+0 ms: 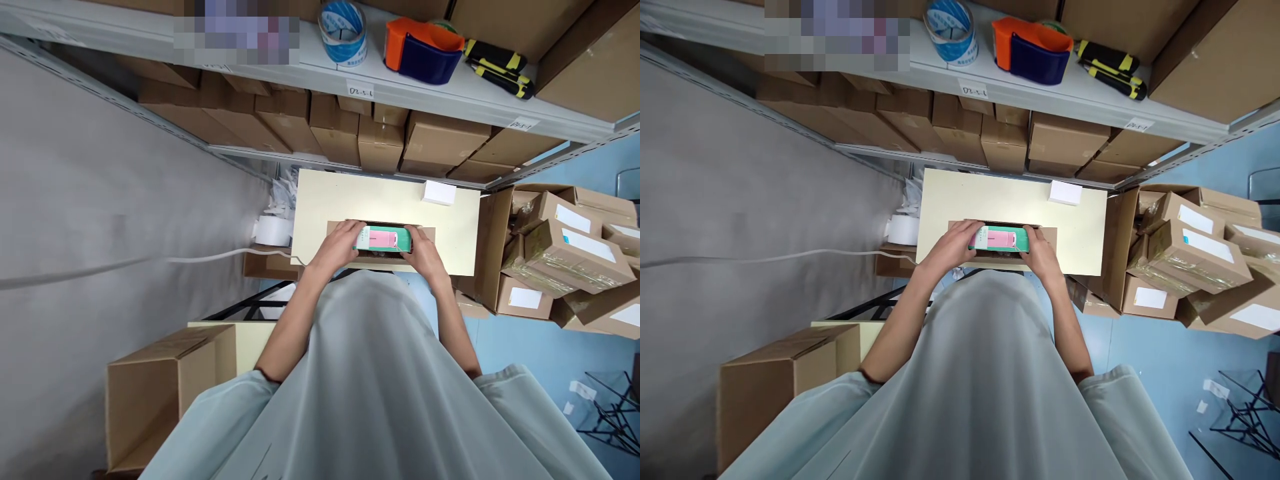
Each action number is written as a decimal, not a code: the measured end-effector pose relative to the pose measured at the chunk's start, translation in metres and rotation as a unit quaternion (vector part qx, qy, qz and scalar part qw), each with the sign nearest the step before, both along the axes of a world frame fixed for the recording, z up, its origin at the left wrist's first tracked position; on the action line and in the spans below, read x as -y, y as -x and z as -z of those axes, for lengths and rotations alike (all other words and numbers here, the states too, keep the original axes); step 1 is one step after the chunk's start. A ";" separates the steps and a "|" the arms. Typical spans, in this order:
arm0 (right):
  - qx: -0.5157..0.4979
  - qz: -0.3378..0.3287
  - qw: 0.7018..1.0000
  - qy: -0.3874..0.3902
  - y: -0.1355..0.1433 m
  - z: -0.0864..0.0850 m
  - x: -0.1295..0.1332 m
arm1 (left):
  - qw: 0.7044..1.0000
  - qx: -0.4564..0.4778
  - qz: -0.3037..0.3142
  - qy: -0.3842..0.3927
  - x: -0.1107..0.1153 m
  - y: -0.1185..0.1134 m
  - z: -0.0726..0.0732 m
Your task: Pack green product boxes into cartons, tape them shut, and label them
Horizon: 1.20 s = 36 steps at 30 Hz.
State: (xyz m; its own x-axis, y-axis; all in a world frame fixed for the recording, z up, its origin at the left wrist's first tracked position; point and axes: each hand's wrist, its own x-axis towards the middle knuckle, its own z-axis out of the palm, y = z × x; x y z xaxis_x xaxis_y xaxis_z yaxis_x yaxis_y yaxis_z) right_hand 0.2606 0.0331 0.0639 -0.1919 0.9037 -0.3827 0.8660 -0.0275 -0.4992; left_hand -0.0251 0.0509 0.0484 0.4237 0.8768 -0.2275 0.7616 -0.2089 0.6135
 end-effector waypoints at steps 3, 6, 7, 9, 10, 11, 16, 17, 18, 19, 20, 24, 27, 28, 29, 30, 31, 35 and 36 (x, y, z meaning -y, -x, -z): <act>0.015 -0.009 1.000 0.009 0.004 0.014 -0.002 | 1.000 -0.022 -0.009 0.007 0.001 -0.001 0.011; 0.007 -0.004 1.000 0.014 0.002 0.024 -0.001 | 0.999 -0.029 -0.020 0.008 0.005 0.000 0.017; 0.001 0.000 1.000 0.015 0.000 0.026 0.000 | 0.999 -0.026 -0.026 0.007 0.006 0.001 0.017; -0.017 0.006 1.000 0.012 -0.006 0.027 0.001 | 0.999 -0.017 -0.045 0.003 0.009 0.003 0.015; -0.026 0.008 1.000 0.007 -0.009 0.027 0.002 | 0.998 -0.012 -0.057 0.000 0.012 0.005 0.013; -0.033 0.006 0.999 0.000 -0.011 0.026 0.003 | 0.997 -0.009 -0.071 -0.002 0.015 0.007 0.011; -0.075 -0.017 0.997 -0.029 -0.010 0.014 0.001 | 0.984 -0.004 -0.173 -0.030 0.044 0.015 -0.007; -0.088 -0.025 0.995 -0.032 -0.007 0.009 -0.001 | 0.979 -0.002 -0.200 -0.040 0.053 0.016 -0.011; -0.100 -0.037 0.994 -0.034 -0.002 0.004 -0.003 | 0.973 0.000 -0.227 -0.051 0.063 0.017 -0.016; -0.111 -0.052 0.992 -0.038 0.004 -0.001 -0.005 | 0.964 0.002 -0.257 -0.063 0.073 0.017 -0.020; -0.121 -0.070 0.989 -0.042 0.012 -0.006 -0.008 | 0.955 0.004 -0.287 -0.076 0.083 0.017 -0.025; -0.159 -0.155 0.973 -0.065 0.053 -0.030 -0.013 | 0.911 0.010 -0.394 -0.123 0.120 0.021 -0.041; -0.188 -0.219 0.954 -0.079 0.091 -0.047 -0.004 | 0.879 0.016 -0.452 -0.148 0.147 0.029 -0.050; -0.198 -0.239 0.947 -0.083 0.104 -0.052 0.002 | 0.869 0.020 -0.469 -0.156 0.156 0.033 -0.053; -0.206 -0.258 0.940 -0.085 0.117 -0.056 0.010 | 0.858 0.024 -0.485 -0.164 0.167 0.037 -0.054; -0.212 -0.278 0.933 -0.085 0.130 -0.058 0.019 | 0.848 0.029 -0.500 -0.171 0.179 0.041 -0.056; -0.215 -0.298 0.927 -0.081 0.143 -0.060 0.030 | 0.838 0.035 -0.514 -0.176 0.192 0.047 -0.057; -0.205 -0.388 0.897 -0.049 0.201 -0.060 0.083 | 0.789 0.060 -0.583 -0.185 0.262 0.073 -0.058; -0.203 -0.410 0.888 -0.041 0.217 -0.058 0.099 | 0.769 0.062 -0.608 -0.188 0.283 0.080 -0.059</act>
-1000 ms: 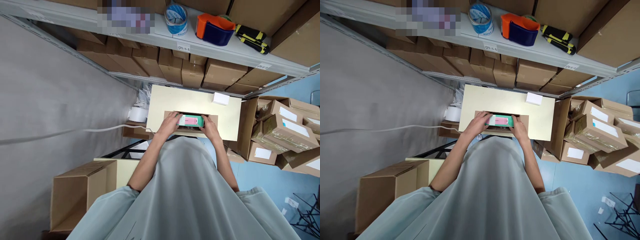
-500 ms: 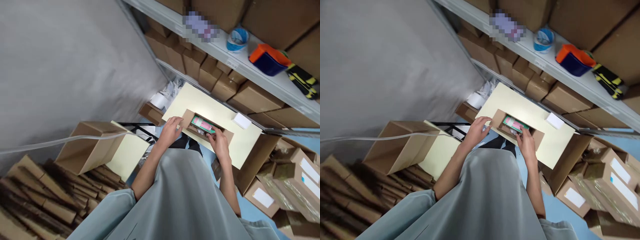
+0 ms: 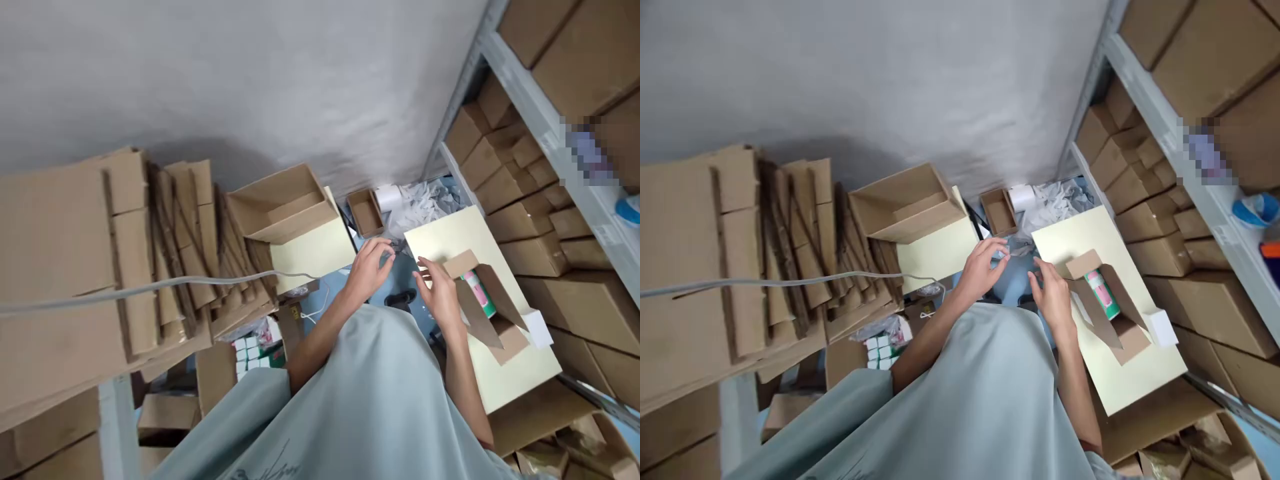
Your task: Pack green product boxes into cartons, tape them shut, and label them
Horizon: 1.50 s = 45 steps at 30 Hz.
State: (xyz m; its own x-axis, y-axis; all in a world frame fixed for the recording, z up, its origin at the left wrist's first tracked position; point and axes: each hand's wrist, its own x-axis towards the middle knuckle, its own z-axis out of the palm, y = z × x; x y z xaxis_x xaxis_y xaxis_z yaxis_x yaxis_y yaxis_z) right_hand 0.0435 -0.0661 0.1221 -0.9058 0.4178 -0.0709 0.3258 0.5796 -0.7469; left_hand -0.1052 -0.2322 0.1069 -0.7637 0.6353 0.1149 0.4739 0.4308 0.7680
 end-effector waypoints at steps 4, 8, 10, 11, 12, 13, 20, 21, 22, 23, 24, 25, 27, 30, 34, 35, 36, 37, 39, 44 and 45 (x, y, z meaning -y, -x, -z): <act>0.008 -0.094 0.996 -0.007 0.071 0.010 0.068 | 0.989 0.013 -0.144 -0.022 0.084 0.031 0.000; 0.016 -0.170 0.985 -0.038 0.144 0.023 0.130 | 0.977 0.018 -0.212 -0.022 0.158 0.057 0.004; 0.025 -0.192 0.980 -0.050 0.179 0.028 0.154 | 0.972 0.020 -0.231 -0.026 0.187 0.068 0.009; 0.032 -0.199 0.978 -0.060 0.196 0.031 0.163 | 0.970 0.023 -0.242 -0.028 0.200 0.072 0.012; 0.040 -0.205 0.975 -0.076 0.213 0.033 0.171 | 0.966 0.027 -0.254 -0.030 0.211 0.077 0.015; 0.048 -0.209 0.972 -0.096 0.229 0.035 0.176 | 0.962 0.032 -0.268 -0.032 0.220 0.081 0.019; 0.118 -0.215 0.937 -0.247 0.331 0.052 0.179 | 0.933 0.061 -0.352 -0.051 0.242 0.104 0.042; 0.140 -0.209 0.933 -0.259 0.344 0.055 0.177 | 0.930 0.064 -0.358 -0.053 0.242 0.105 0.043; 0.164 -0.202 0.927 -0.269 0.355 0.057 0.174 | 0.928 0.068 -0.362 -0.054 0.242 0.105 0.045; 0.191 -0.197 0.921 -0.277 0.366 0.060 0.172 | 0.926 0.073 -0.366 -0.055 0.241 0.104 0.046; 0.221 -0.196 0.913 -0.282 0.375 0.063 0.170 | 0.924 0.080 -0.369 -0.056 0.240 0.103 0.048; 0.250 -0.201 0.903 -0.284 0.383 0.066 0.168 | 0.922 0.087 -0.373 -0.056 0.239 0.102 0.051; 0.296 -0.223 0.886 -0.279 0.392 0.074 0.165 | 0.919 0.102 -0.376 -0.054 0.236 0.099 0.058; 0.319 -0.250 0.876 -0.263 0.389 0.085 0.161 | 0.917 0.126 -0.374 -0.049 0.226 0.098 0.076; 0.315 -0.259 0.878 -0.250 0.350 0.092 0.148 | 0.905 0.196 -0.375 -0.049 0.200 0.103 0.104; 0.313 -0.259 0.880 -0.247 0.335 0.091 0.141 | 0.902 0.213 -0.372 -0.049 0.190 0.105 0.110; 0.312 -0.255 0.882 -0.244 0.320 0.090 0.134 | 0.901 0.225 -0.366 -0.048 0.179 0.107 0.116; 0.313 -0.247 0.885 -0.241 0.305 0.087 0.125 | 0.904 0.231 -0.356 -0.047 0.167 0.109 0.120; 0.315 -0.221 0.892 -0.236 0.277 0.080 0.107 | 0.917 0.229 -0.324 -0.043 0.141 0.114 0.125; 0.303 -0.146 0.917 -0.214 0.237 0.064 0.072 | 0.954 0.214 -0.202 -0.051 0.074 0.126 0.118; 0.299 -0.137 0.922 -0.206 0.235 0.062 0.068 | 0.960 0.213 -0.174 -0.053 0.064 0.126 0.115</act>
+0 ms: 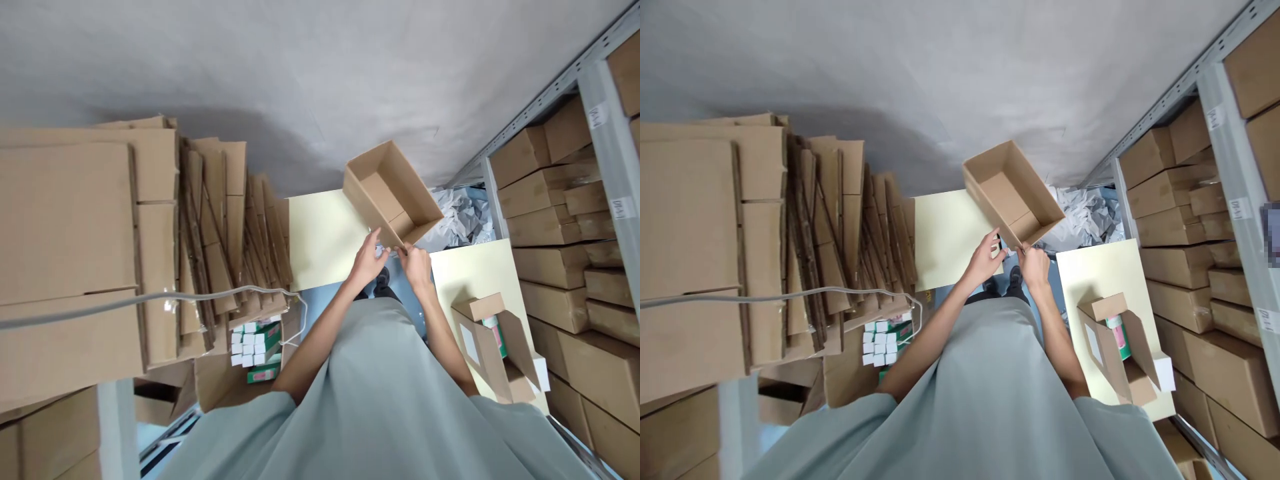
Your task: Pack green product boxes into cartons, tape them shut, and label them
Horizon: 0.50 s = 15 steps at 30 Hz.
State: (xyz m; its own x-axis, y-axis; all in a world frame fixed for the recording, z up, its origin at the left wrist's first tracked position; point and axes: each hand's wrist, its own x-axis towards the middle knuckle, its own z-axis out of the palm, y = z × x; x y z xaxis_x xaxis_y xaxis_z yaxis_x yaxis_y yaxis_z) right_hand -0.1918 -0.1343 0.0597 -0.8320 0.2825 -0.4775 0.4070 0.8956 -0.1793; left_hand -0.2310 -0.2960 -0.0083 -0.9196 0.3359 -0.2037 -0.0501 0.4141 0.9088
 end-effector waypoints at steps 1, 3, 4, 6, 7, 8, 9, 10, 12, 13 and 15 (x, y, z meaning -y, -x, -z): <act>-0.004 0.010 1.000 0.007 0.001 -0.001 -0.003 | 1.000 -0.005 0.026 -0.007 -0.009 -0.001 -0.003; -0.004 0.031 0.999 0.018 0.007 0.001 -0.006 | 0.998 -0.015 0.065 -0.016 -0.020 -0.005 -0.008; 0.000 0.041 0.999 0.021 0.012 0.003 -0.008 | 0.997 -0.019 0.075 -0.019 -0.023 -0.008 -0.010; 0.006 0.055 0.998 0.028 0.025 0.010 -0.010 | 0.997 -0.024 0.076 -0.019 -0.022 -0.016 -0.011; 0.009 0.057 0.998 0.034 0.031 0.014 -0.011 | 0.997 -0.023 0.069 -0.016 -0.020 -0.020 -0.010; 0.013 0.054 0.998 0.041 0.038 0.019 -0.012 | 0.998 -0.021 0.059 -0.009 -0.015 -0.024 -0.009; 0.019 0.048 0.998 0.048 0.044 0.023 -0.012 | 0.999 -0.016 0.047 0.000 -0.010 -0.027 -0.008; 0.028 0.040 0.997 0.052 0.049 0.027 -0.012 | 0.999 -0.009 0.032 0.010 -0.003 -0.031 -0.007; 0.052 0.017 0.997 0.053 0.056 0.033 -0.010 | 1.000 0.009 -0.004 0.029 0.010 -0.039 -0.004; 0.063 0.005 0.997 0.053 0.056 0.035 -0.009 | 0.999 0.019 -0.025 0.035 0.017 -0.044 -0.002; 0.078 -0.017 0.995 0.055 0.052 0.036 -0.006 | 0.996 0.036 -0.066 0.043 0.028 -0.053 0.000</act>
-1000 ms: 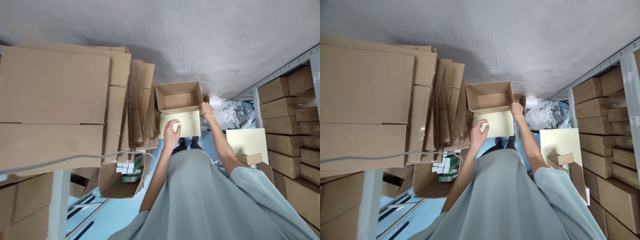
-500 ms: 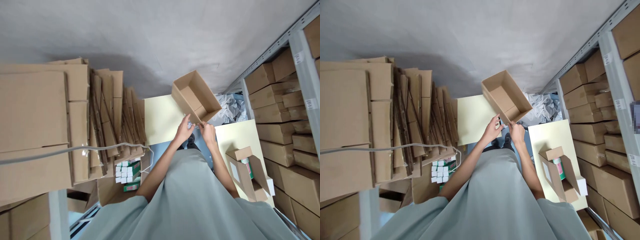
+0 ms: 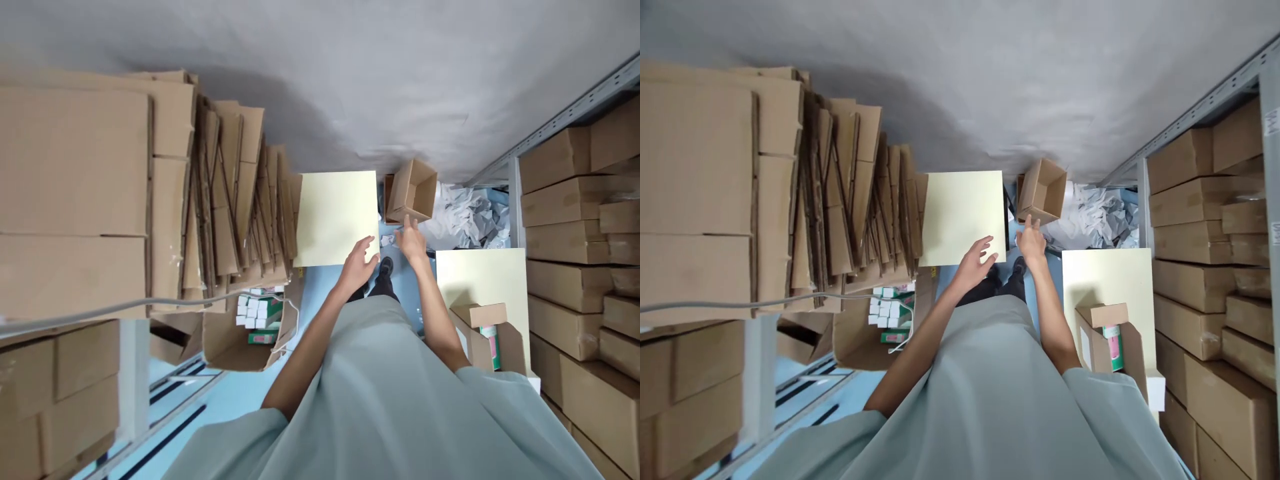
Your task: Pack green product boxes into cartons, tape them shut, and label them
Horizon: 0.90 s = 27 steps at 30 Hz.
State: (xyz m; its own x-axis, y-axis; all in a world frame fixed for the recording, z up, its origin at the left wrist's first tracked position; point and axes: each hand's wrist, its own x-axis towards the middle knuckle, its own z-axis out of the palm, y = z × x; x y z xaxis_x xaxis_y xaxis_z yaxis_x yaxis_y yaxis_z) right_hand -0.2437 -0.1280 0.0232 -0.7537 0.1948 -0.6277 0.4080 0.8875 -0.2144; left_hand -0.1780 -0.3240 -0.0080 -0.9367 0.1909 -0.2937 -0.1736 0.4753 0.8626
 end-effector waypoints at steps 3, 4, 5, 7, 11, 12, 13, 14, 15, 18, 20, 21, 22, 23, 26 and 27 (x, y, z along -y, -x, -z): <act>-0.007 -0.023 1.000 0.015 -0.017 -0.002 0.004 | 0.999 0.001 -0.048 0.002 0.012 -0.014 -0.001; -0.016 -0.028 0.999 0.022 -0.025 -0.004 0.006 | 0.998 -0.004 -0.060 0.002 0.016 -0.018 -0.002; -0.028 -0.035 0.999 0.029 -0.033 -0.006 0.008 | 0.997 -0.011 -0.072 0.001 0.020 -0.022 -0.004; -0.052 -0.054 0.996 0.040 -0.050 -0.012 0.015 | 0.995 -0.024 -0.095 0.000 0.027 -0.030 -0.009; -0.080 -0.099 0.991 0.050 -0.084 -0.026 0.042 | 0.991 -0.035 -0.128 -0.001 0.051 -0.051 -0.016; -0.080 -0.110 0.989 0.051 -0.093 -0.029 0.051 | 0.990 -0.038 -0.133 -0.001 0.059 -0.059 -0.017; -0.077 -0.122 0.988 0.052 -0.102 -0.031 0.060 | 0.990 -0.041 -0.137 -0.002 0.068 -0.069 -0.017; -0.074 -0.132 0.987 0.051 -0.111 -0.033 0.070 | 0.989 -0.044 -0.139 -0.003 0.077 -0.080 -0.016; -0.073 -0.141 0.986 0.050 -0.122 -0.033 0.080 | 0.989 -0.045 -0.142 -0.006 0.087 -0.094 -0.015; -0.086 -0.159 0.982 0.046 -0.160 -0.031 0.115 | 0.987 -0.042 -0.154 -0.015 0.121 -0.144 -0.008; -0.091 -0.170 0.980 0.046 -0.190 -0.029 0.142 | 0.985 -0.039 -0.166 -0.023 0.146 -0.180 -0.002; -0.090 -0.176 0.979 0.048 -0.207 -0.029 0.155 | 0.984 -0.037 -0.172 -0.027 0.159 -0.198 0.001; -0.086 -0.181 0.978 0.050 -0.224 -0.028 0.169 | 0.983 -0.033 -0.178 -0.031 0.171 -0.216 0.005; -0.080 -0.185 0.978 0.054 -0.241 -0.029 0.183 | 0.982 -0.029 -0.183 -0.035 0.183 -0.232 0.008; -0.054 -0.196 0.977 0.065 -0.294 -0.033 0.220 | 0.979 -0.013 -0.201 -0.042 0.211 -0.276 0.014; -0.043 -0.200 0.976 0.068 -0.310 -0.035 0.230 | 0.977 -0.009 -0.206 -0.044 0.218 -0.288 0.016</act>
